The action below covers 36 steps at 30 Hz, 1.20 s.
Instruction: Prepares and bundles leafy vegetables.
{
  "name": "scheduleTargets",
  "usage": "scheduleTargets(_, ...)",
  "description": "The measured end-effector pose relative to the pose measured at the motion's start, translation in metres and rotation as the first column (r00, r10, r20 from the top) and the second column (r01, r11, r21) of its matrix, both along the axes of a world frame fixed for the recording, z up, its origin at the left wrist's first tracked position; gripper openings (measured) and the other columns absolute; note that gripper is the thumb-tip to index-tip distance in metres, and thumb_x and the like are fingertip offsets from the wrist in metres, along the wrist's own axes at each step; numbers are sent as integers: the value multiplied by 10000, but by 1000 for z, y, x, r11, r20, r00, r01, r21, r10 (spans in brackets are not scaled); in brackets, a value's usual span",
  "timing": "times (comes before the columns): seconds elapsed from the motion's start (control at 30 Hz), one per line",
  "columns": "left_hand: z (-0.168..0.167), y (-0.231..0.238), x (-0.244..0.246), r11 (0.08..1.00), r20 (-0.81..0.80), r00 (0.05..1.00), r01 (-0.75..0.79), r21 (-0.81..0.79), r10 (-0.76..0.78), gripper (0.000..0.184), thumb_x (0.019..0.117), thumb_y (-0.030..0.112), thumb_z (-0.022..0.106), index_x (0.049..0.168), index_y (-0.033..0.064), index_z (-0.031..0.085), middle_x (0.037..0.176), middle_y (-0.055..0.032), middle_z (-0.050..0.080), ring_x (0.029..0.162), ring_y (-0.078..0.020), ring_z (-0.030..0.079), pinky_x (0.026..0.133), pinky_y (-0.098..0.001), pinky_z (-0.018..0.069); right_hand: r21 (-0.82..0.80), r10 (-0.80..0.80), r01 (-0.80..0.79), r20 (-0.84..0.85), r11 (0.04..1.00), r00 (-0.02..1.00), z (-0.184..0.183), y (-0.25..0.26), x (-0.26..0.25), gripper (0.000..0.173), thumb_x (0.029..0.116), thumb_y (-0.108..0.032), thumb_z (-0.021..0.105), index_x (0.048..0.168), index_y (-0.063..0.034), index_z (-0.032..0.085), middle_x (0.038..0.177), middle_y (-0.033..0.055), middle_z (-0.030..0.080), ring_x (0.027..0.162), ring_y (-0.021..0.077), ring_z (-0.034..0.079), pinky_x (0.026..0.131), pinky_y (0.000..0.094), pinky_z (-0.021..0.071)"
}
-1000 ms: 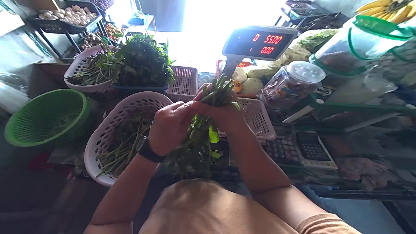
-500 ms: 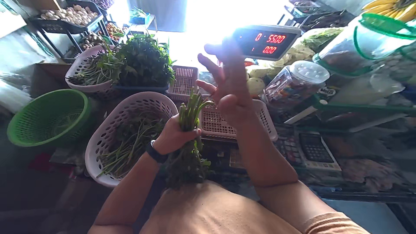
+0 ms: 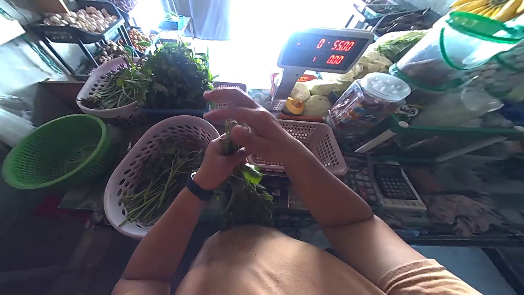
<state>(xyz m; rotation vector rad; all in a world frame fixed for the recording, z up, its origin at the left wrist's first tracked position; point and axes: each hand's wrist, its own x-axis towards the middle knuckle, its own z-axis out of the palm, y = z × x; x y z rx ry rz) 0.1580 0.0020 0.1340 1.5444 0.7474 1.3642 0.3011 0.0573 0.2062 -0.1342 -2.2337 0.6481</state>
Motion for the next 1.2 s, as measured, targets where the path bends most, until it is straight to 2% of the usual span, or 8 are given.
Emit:
scheduleTargets(0.1, -1, 1, 1, 993, -40, 996, -77, 87, 80, 661, 887, 752, 562, 1056, 124, 678, 925, 79, 721, 870, 1, 680, 783, -254, 598, 213, -151, 117, 151, 970, 977, 3, -11, -1, 624, 1069, -538, 345, 1271, -79, 716, 1509, 133, 546, 1512, 350, 347, 1235, 623, 236)
scheduleTargets(0.27, 9, 0, -3, 973, -271, 934, -224, 58, 231, 91, 958, 112, 687, 1023, 55, 657, 792, 12, 675, 694, -39, 648, 658, -242, 576, 47, -149, 146, 46, 988, 988, 20, -17, 12, 605, 1110, -431, 275, 1441, -22, 574, 1599, 135, 431, 1516, 241, 347, 1262, 470, 274)
scheduleTargets(0.47, -5, -3, 3, 951, -223, 927, -276, 141, 302, 696, 922, 755, 491, 1023, 98, 696, 837, 39, 692, 762, -11, 658, 684, -266, 583, 147, -198, 151, 391, 978, 899, 15, -28, 14, 709, 1075, -563, 217, 1472, -92, 568, 1632, 39, 412, 1570, 245, 245, 1276, 600, 110)
scheduleTargets(0.57, -1, 0, 3, 942, -282, 900, -328, 66, 333, 342, 950, 343, 666, 1131, 53, 659, 850, -31, 685, 720, -93, 663, 659, -328, 590, 230, -293, 231, 292, 945, 910, 30, -29, 18, 840, 1033, -677, 172, 1576, -82, 412, 1662, 107, 341, 1571, 298, 229, 1263, 622, 197)
scheduleTargets(0.67, 14, -13, 0, 958, -202, 936, -274, 88, 287, 251, 879, 99, 716, 1108, 67, 619, 849, -3, 643, 704, -39, 618, 633, -230, 549, 381, -468, 366, 219, 849, 856, 12, -24, 5, 701, 975, -712, 422, 1268, -139, 702, 1310, 132, 621, 1179, 320, 604, 901, 522, 538)
scheduleTargets(0.73, 21, -12, -5, 973, -185, 963, -165, 165, 194, 292, 846, 5, 755, 1113, 43, 644, 938, 3, 686, 846, -17, 670, 776, -216, 589, 461, -464, 392, 50, 796, 884, -8, -11, -4, 447, 1013, -479, 532, 880, -89, 705, 858, 96, 628, 780, 258, 639, 584, 392, 519)
scheduleTargets(0.97, 23, 2, -37, 936, -270, 904, 351, 25, -332, 366, 810, 92, 837, 1136, 33, 683, 1008, 3, 771, 922, -40, 718, 845, -240, 604, 374, -322, 428, -314, 823, 893, -6, -15, -6, 354, 1012, -140, 569, 679, -24, 571, 624, 68, 493, 547, 121, 477, 499, 247, 392)
scheduleTargets(1.2, 13, 1, -40, 977, -50, 976, 212, -13, -213, 86, 942, 52, 632, 1025, 37, 643, 825, -11, 669, 703, -86, 650, 671, -270, 590, -30, -488, 494, -218, 869, 845, 13, -32, 7, 525, 999, -348, 657, 1328, 42, 529, 1068, 83, 622, 884, 98, 618, 732, 261, 568)
